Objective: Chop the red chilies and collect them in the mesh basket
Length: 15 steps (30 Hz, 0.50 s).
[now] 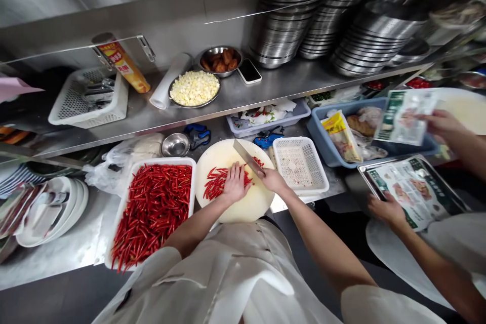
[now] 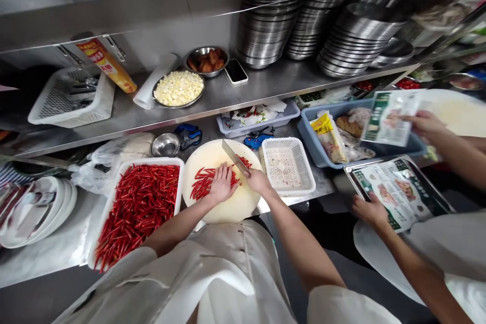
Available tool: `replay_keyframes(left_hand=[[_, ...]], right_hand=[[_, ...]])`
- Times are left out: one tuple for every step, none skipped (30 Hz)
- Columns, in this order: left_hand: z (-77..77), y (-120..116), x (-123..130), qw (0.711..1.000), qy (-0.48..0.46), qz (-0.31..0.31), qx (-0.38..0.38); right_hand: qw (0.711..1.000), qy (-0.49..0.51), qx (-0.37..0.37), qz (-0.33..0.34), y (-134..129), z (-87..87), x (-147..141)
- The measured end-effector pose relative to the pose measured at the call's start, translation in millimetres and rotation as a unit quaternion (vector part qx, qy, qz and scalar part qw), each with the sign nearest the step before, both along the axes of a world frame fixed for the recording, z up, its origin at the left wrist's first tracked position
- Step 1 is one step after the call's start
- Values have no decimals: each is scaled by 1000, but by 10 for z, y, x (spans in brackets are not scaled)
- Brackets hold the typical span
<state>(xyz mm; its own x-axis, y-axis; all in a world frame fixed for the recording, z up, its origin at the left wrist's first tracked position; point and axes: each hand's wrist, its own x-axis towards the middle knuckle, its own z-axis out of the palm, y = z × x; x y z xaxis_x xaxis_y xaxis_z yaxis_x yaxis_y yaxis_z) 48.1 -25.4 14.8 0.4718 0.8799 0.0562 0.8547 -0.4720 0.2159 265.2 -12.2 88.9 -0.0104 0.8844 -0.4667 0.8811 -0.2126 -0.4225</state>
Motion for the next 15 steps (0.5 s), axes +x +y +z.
replay_keyframes(left_hand=[[19,27,14,1000,-5,4,3],[48,65,7,1000,-10,5,2],[85,108,-18,1000,-15,3,-1],[125,152,-55,1000,-17,-2,-4],[168,195,-99,1000,-19,-8,-8],[208,237,-142,1000,-21,-16,-9],[246,280,-176,999,-24,-27,-10],[279,325,-197,998,-31,-44,-12],[304,375,-201,997,-42,-68,-16],[322,430,-186,994,-53,-96,-23],[332,489,-154,990,-64,-123,-32],[332,548,-108,986,-71,-144,-43],[325,605,-55,984,-73,-153,-54],[311,656,2,984,-70,-149,-65],[292,699,55,986,-66,-135,-74]], right_hand=[[1000,-4,-2,2,-1,13,11],[1000,-7,-4,4,-7,25,15],[1000,-12,-5,6,-20,34,13],[1000,-17,-6,7,-37,39,5],[1000,-22,-6,6,-58,42,-8],[1000,-26,-5,4,-78,43,-22],[1000,-28,-6,1,-94,41,-37],[1000,-27,-7,-2,-103,39,-50],[1000,-26,-9,-5,-105,37,-58],[1000,-24,-11,-6,-98,34,-62],[1000,-23,-14,-7,-86,33,-62],[1000,-22,-14,-9,-70,34,-59],[1000,-22,-11,-10,-52,38,-54],[1000,-23,-8,-10,-37,45,-50],[1000,-26,-6,-11,-25,58,-48]])
